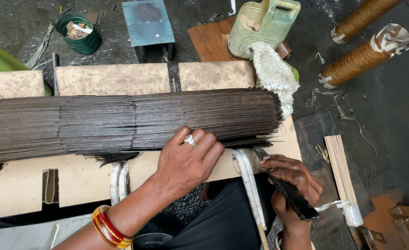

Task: The person uses a large metal blade to repeatedly shave the ends of a bundle of dark broom bristles clamped in a wooden jig. The person alternates between shaving with the blade and using a smaller tool to trim and align the bristle tips.

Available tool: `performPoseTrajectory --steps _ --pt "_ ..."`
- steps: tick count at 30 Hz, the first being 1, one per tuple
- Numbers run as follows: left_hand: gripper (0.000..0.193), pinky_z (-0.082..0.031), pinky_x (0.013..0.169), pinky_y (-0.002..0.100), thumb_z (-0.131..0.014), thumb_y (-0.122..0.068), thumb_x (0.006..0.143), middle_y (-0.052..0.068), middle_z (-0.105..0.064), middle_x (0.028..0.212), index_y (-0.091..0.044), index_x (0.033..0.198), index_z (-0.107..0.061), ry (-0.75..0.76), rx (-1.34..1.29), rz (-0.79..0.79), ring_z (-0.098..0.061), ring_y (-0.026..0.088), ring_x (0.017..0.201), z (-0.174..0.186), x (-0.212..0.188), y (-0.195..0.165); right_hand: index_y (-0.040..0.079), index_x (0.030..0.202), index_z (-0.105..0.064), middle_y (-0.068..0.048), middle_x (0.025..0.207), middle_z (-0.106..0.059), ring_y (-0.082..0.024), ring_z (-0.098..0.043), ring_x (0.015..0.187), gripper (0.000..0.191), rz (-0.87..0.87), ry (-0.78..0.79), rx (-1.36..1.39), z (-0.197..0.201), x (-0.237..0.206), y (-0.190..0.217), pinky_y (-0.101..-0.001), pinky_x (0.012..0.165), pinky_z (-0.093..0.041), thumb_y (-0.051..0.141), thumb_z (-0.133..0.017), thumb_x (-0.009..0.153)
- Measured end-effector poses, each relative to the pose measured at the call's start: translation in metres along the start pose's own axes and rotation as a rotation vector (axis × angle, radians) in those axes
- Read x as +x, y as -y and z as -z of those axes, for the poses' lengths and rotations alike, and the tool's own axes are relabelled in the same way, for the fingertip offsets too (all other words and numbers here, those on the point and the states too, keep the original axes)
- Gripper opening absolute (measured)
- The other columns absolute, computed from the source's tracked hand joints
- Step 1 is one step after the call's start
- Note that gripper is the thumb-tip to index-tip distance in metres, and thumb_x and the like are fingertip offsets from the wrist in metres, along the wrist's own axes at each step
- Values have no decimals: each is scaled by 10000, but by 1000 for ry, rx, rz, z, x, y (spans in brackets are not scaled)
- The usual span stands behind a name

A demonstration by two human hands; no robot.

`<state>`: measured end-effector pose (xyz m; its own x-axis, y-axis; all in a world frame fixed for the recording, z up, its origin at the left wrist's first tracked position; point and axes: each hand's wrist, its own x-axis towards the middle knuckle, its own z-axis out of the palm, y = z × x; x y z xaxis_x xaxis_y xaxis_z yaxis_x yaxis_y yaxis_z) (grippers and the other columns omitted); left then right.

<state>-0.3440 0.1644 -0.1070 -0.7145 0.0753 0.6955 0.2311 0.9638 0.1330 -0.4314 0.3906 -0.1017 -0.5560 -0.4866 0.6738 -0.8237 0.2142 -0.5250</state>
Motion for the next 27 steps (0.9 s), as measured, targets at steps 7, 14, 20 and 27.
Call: performPoseTrajectory --steps 7,14,20,27 --pt "85 -436 791 363 -664 -110 876 32 -579 901 -87 956 -648 -6 28 54 -579 186 862 0 4 -2 37 982 -517 -156 949 -745 -307 -778 962 83 15 -2 -26 -1 0 0 -426 865 -659 11 -488 1055" --pt "81 -432 781 367 -666 -112 882 33 -573 887 -87 957 -652 12 42 61 -576 185 852 -1 3 -2 10 958 -509 -173 948 -741 -321 -777 963 134 -15 -13 -1 -2 -1 2 -421 837 -656 38 -491 1088" --pt "40 -426 778 358 -675 -106 910 31 -582 901 -93 935 -647 6 2 10 -574 173 845 -3 0 2 -3 938 -533 -170 933 -741 -317 -777 945 206 -25 -28 -6 -3 -1 1 -421 834 -659 80 -455 1109" --pt "58 -432 780 361 -675 -99 900 23 -564 883 -89 954 -657 -10 24 32 -571 174 845 -5 1 0 14 948 -517 -165 937 -744 -322 -780 958 197 -24 -26 -9 -3 -3 -1 -420 832 -662 90 -464 1122"
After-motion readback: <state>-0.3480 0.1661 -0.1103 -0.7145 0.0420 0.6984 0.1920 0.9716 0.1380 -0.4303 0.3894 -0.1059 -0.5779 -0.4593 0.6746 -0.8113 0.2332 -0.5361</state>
